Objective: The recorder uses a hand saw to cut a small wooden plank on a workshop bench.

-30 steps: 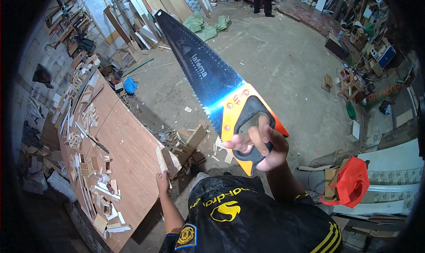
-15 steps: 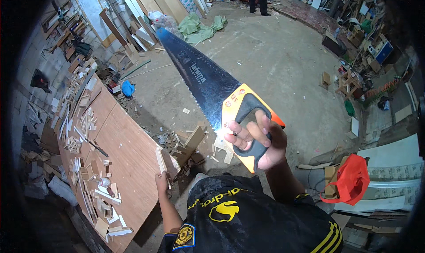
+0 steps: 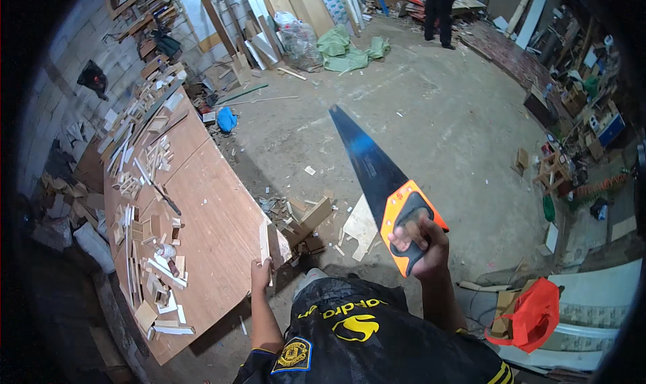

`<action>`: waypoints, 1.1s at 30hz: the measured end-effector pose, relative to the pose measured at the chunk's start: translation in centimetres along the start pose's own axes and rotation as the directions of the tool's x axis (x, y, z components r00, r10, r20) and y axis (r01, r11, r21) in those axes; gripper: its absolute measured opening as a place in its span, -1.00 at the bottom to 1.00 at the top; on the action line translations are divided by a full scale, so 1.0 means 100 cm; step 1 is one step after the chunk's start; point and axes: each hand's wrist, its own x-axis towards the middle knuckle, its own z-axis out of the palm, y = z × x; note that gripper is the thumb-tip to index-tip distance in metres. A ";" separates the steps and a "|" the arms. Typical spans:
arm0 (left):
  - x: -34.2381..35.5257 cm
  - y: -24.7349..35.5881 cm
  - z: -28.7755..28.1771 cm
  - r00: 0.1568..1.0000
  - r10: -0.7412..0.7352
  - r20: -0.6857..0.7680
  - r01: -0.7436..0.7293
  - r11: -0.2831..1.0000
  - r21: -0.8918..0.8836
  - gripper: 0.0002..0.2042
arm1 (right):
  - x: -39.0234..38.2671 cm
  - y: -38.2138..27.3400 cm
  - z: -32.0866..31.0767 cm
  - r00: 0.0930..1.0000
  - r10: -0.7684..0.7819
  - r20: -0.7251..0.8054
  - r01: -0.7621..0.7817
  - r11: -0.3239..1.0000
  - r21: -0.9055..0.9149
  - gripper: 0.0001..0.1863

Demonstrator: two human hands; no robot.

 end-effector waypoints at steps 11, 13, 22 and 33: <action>-0.040 0.042 0.007 0.948 0.279 -0.151 -0.176 0.859 0.481 -0.25 | -0.014 0.028 -0.065 0.882 0.102 -0.460 -0.142 0.988 -0.053 -0.73; -0.037 0.045 0.005 0.928 0.359 -0.099 -0.267 0.827 0.495 -0.26 | -0.016 0.033 -0.068 0.874 0.082 -0.479 -0.148 0.984 -0.101 -0.74; -0.032 0.055 0.017 0.894 0.446 0.048 -0.421 0.798 0.430 -0.28 | -0.011 0.033 -0.058 0.882 0.097 -0.460 -0.143 0.987 -0.067 -0.68; -0.039 0.041 0.006 0.875 0.482 0.050 -0.440 0.746 0.500 -0.18 | -0.009 0.051 -0.072 0.869 0.157 -0.470 -0.194 0.980 -0.032 -0.80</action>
